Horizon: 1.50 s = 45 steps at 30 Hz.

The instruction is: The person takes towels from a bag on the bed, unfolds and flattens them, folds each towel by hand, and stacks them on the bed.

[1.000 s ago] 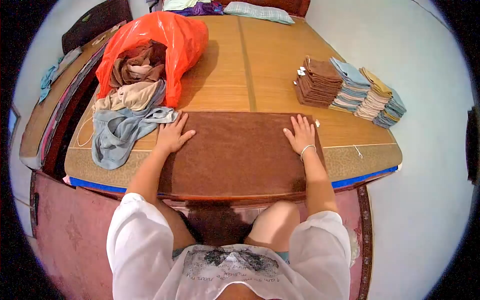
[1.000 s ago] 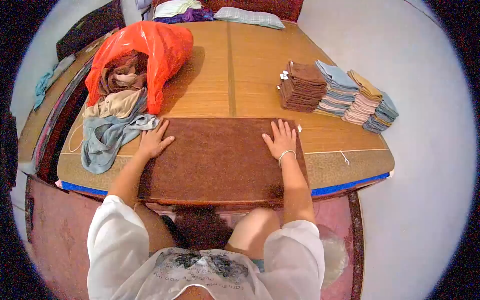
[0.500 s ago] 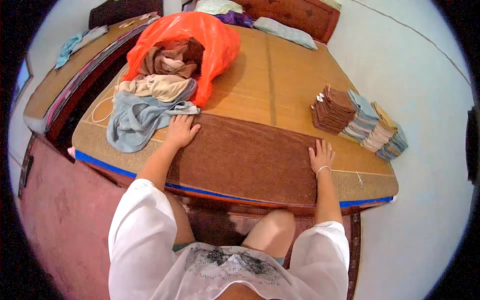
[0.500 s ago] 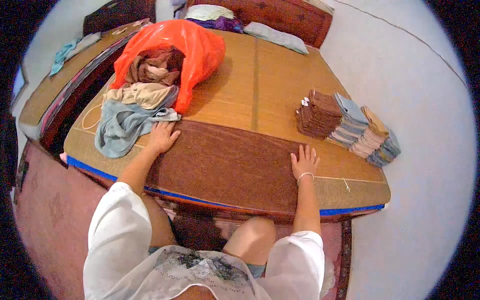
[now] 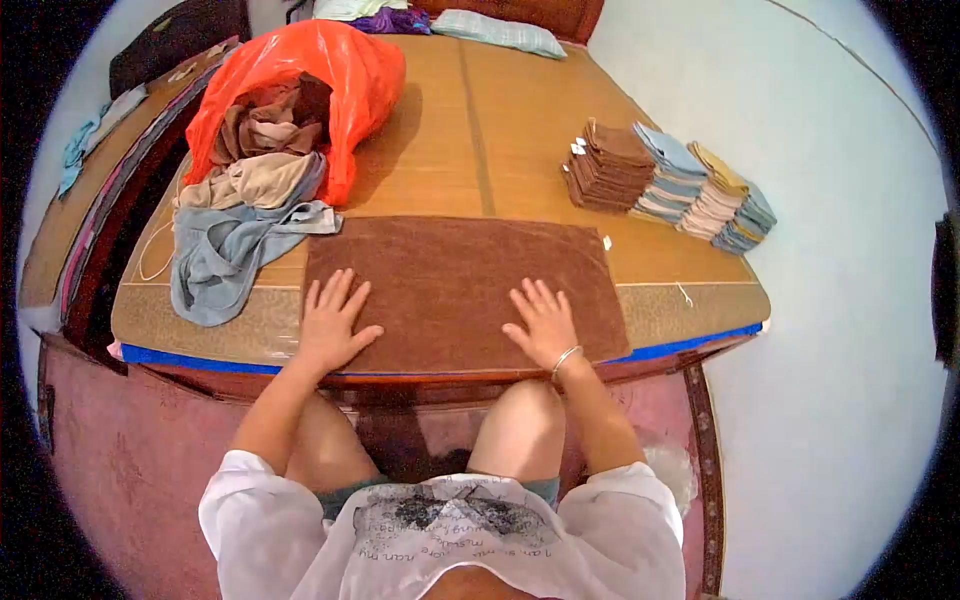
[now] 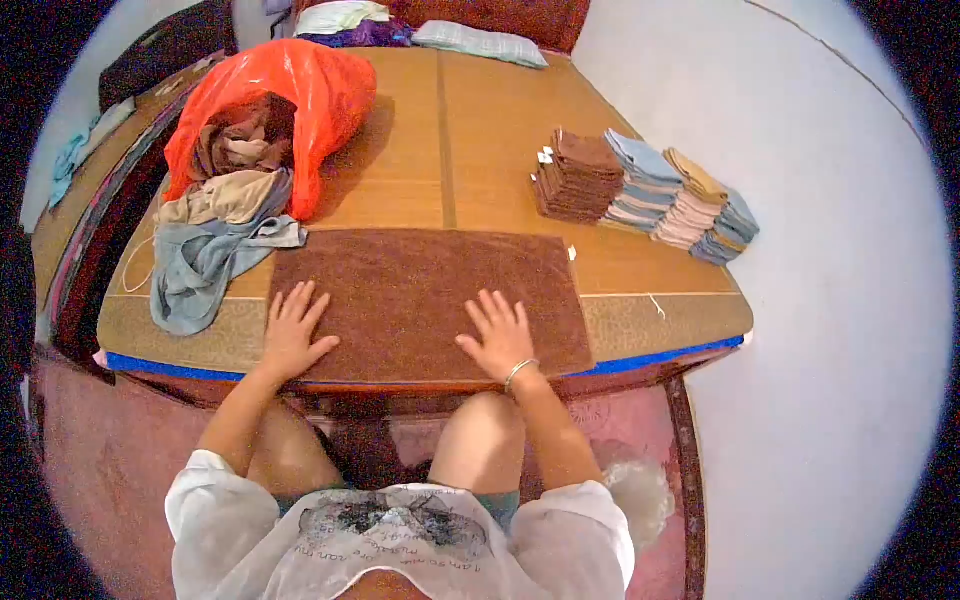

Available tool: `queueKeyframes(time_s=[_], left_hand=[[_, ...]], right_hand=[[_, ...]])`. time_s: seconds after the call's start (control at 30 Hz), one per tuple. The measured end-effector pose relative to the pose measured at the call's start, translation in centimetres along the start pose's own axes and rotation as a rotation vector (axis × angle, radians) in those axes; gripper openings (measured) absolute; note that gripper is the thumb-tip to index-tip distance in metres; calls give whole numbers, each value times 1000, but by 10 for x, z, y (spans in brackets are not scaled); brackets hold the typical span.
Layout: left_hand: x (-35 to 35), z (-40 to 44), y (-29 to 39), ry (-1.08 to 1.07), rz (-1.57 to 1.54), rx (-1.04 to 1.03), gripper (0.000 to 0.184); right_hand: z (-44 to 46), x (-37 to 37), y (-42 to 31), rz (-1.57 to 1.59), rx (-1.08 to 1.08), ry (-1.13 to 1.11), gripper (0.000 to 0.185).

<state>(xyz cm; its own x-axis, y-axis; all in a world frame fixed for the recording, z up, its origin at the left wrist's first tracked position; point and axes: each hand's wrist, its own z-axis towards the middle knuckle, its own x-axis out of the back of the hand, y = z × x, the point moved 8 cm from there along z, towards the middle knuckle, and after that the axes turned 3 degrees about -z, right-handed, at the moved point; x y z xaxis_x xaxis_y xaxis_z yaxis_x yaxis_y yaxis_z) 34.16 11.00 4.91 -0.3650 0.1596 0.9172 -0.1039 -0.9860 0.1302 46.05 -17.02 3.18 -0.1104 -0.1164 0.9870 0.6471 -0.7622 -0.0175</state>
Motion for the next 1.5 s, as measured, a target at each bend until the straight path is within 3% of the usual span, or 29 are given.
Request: queueKeyframes(time_s=[0.2,0.3,0.33,0.37,0.47,0.63,0.7,0.8,0.9,0.97,1.07,1.13,1.23,1.3,1.37,1.43,1.5], left_hand=[[12,-39,-33,-172,102,184,88],[25,-49,-30,-342,93,300,90],[40,-45,-21,-271,112,257,83],[42,-36,-19,-266,126,274,83],[48,14,1,-70,-111,143,67],[-14,87,9,68,-77,100,54],[-24,95,-4,44,-30,137,57],[-30,88,-45,4,72,315,69],[-18,81,-79,28,116,364,71],[-19,76,-99,-87,105,446,70],[-11,71,-101,108,150,378,58],[-6,73,-98,73,76,407,55],[10,73,-74,139,-13,411,46],[33,67,-16,356,122,169,47],[24,63,40,267,-40,17,51],[-5,51,76,-38,-60,-43,63],[-14,40,73,-91,-45,-43,64]], right_hand=[[-31,12,110,-76,-343,88,64],[-36,29,142,-78,-520,49,62],[-36,32,148,-99,-630,4,60],[-25,33,144,-87,-612,10,60],[12,44,107,-16,-314,308,50],[71,2,9,66,-56,20,54],[78,0,4,8,-49,-23,56],[86,-1,52,-8,-156,24,61],[86,5,104,-27,-290,28,64],[83,0,135,-49,-363,63,64],[81,0,155,-97,-411,75,65],[79,6,158,-144,-463,114,62],[72,47,88,-63,-271,418,55],[65,65,11,115,-63,211,62],[39,44,-60,32,172,130,63],[13,8,-91,110,280,161,63],[6,12,-66,91,207,115,63]])
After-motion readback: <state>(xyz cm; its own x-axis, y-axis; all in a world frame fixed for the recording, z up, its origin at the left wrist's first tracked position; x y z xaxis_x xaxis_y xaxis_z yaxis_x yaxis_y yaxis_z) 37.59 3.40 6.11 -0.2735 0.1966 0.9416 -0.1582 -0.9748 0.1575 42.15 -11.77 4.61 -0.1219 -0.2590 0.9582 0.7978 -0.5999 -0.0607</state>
